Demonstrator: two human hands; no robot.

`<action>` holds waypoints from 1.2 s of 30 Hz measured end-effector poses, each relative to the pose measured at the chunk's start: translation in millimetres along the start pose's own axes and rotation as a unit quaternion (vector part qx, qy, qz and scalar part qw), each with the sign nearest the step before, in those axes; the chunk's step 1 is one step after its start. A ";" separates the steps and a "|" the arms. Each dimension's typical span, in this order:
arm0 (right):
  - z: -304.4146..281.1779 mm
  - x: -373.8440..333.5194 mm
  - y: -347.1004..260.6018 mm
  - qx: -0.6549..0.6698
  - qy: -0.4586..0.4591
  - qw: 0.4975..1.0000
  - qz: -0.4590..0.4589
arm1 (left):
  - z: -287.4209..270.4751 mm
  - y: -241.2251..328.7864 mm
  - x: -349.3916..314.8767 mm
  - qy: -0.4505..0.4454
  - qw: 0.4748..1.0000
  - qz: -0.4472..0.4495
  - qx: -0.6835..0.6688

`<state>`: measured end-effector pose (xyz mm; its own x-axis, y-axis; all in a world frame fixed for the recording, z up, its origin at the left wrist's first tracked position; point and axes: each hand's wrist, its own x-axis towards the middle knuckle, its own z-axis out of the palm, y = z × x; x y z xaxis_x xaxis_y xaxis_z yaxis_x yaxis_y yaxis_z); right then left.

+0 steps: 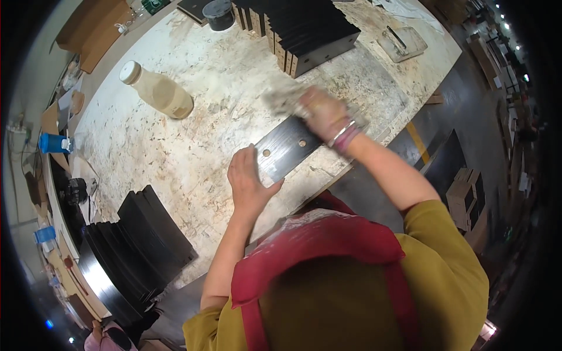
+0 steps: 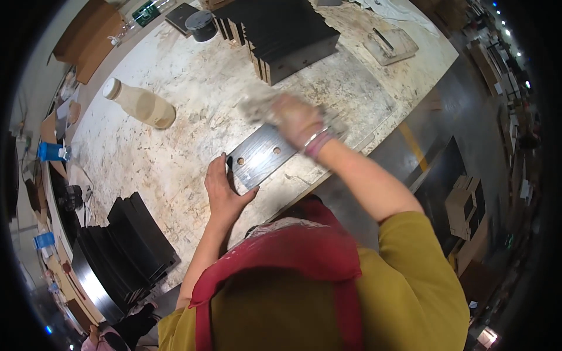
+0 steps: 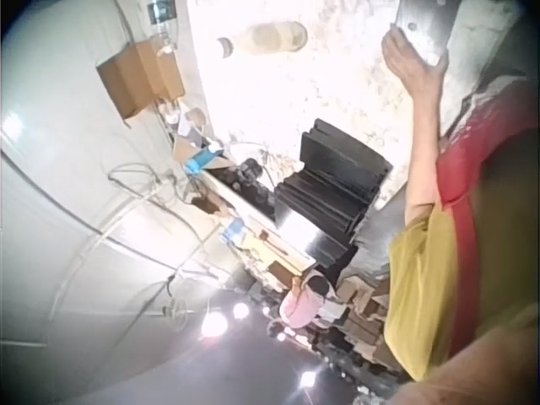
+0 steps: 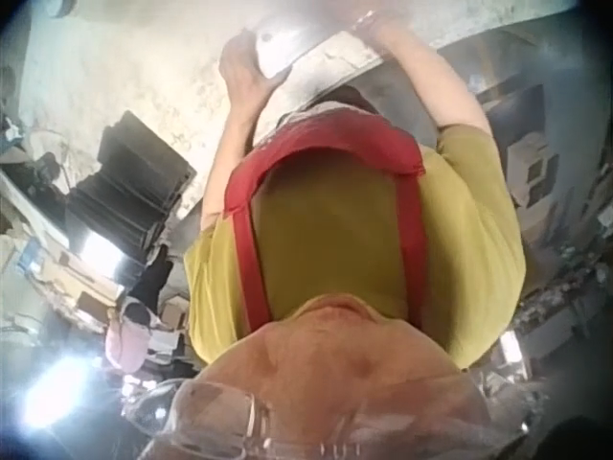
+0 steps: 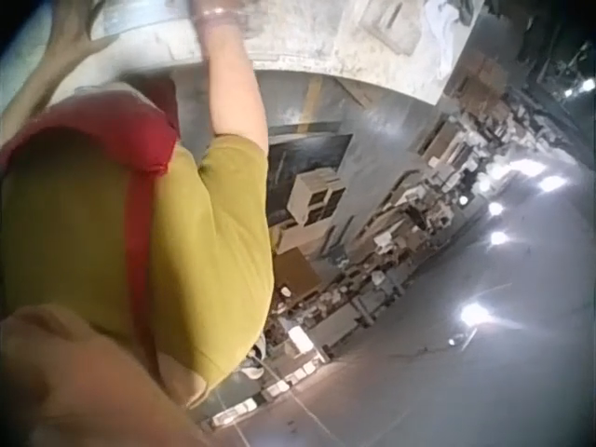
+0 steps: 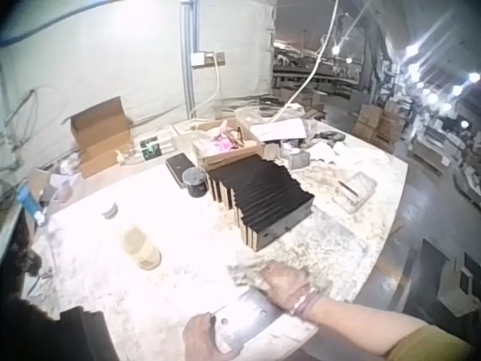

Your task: The person cleans wood pieces with a cloth and applies a dark stain to small holes using a cotton swab.

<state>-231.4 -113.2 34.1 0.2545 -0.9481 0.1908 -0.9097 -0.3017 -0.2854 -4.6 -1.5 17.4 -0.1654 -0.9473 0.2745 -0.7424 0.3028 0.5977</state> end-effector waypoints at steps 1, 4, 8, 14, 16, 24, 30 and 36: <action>-15.9 8.1 7.8 0.001 0.001 1.000 0.030 | -2.4 0.2 -0.8 -0.010 1.000 -0.006 -0.002; -13.4 15.3 12.5 -0.060 -0.043 0.997 0.000 | 0.9 0.9 0.4 -0.014 1.000 -0.008 0.006; -17.4 9.7 5.9 -0.041 -0.053 0.997 -0.031 | 3.1 -2.7 -1.3 -0.007 1.000 0.001 0.002; -14.6 21.3 8.2 -0.055 -0.081 0.994 -0.049 | 2.1 -1.6 0.3 -0.006 1.000 0.000 0.006; -7.8 20.4 14.6 -0.024 -0.070 0.997 -0.027 | 3.8 -4.1 -0.3 -0.016 1.000 -0.004 0.017; 4.1 -33.4 -47.1 0.027 0.002 0.976 -0.217 | 4.7 -1.6 -0.8 -0.003 1.000 -0.017 -0.003; -16.8 -23.0 -9.8 0.043 -0.038 0.997 0.060 | 5.9 -7.4 -6.5 0.002 1.000 -0.007 0.002; -56.8 -18.2 49.1 0.040 0.076 0.996 0.008 | 6.9 -3.9 -3.5 0.007 1.000 0.004 0.020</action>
<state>-299.3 -105.0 69.9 0.1830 -0.9282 0.3239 -0.8823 -0.3004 -0.3625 -5.7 -0.1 8.9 -0.1624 -0.9431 0.2902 -0.7665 0.3058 0.5647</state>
